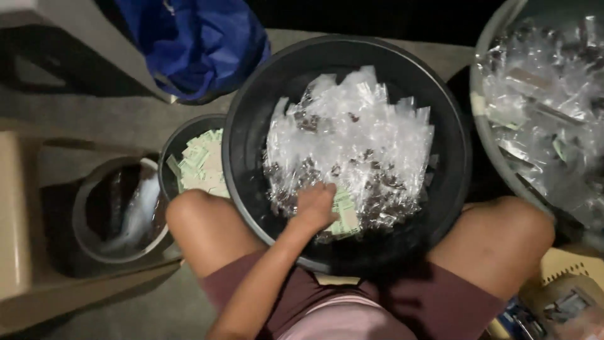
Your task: Attaching paper labels to small plastic bags containing metal clips using a manual stapler.
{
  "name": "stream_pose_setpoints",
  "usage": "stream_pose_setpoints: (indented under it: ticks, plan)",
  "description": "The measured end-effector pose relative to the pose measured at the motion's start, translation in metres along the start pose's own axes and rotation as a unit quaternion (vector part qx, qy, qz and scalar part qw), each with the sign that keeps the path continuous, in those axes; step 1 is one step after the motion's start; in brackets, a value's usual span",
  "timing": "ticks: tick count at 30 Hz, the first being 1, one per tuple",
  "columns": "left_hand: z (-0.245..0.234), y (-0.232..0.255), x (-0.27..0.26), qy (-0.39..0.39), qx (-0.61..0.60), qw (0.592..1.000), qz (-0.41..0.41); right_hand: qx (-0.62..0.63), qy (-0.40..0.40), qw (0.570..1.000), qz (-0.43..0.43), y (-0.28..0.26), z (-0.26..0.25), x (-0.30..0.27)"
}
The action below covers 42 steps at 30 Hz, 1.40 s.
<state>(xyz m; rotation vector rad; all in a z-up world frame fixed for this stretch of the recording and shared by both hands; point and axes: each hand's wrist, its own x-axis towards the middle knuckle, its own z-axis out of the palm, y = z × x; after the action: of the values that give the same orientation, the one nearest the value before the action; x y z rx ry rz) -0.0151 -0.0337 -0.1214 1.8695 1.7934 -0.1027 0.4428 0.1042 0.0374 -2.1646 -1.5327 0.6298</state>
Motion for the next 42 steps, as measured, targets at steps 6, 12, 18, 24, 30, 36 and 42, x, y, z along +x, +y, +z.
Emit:
stream_pose_setpoints:
  ticks: [6,12,18,24,30,36,42]
  plan:
    - [0.022,0.010,0.009,-0.003,-0.002,1.000,0.008,-0.034,0.075,0.989,-0.122,0.035,0.059,-0.031]
    - [0.005,0.018,-0.004,-0.029,-0.020,0.999,-0.001,0.118,0.015,0.978,-0.169,0.028,0.149,-0.039]
    - [0.015,0.010,0.012,-0.091,-0.083,0.992,-0.015,0.136,-0.061,0.977,-0.151,-0.001,0.176,-0.064]
    - [0.012,0.009,0.014,-0.075,-0.192,0.978,-0.022,0.153,-0.070,0.968,-0.188,-0.027,0.190,-0.092]
    - [-0.099,0.060,-0.025,-0.034,-0.326,0.940,0.092,0.104,-0.180,0.928,-0.309,-0.102,0.189,-0.126]
    - [-0.061,0.047,0.016,0.044,-0.462,0.883,0.078,0.040,-0.259,0.934,-0.243,-0.104,0.212,-0.117]
    - [-0.027,-0.004,0.070,0.078,-0.385,0.920,-0.002,-0.030,-0.254,0.941,-0.222,-0.058,0.225,-0.061]
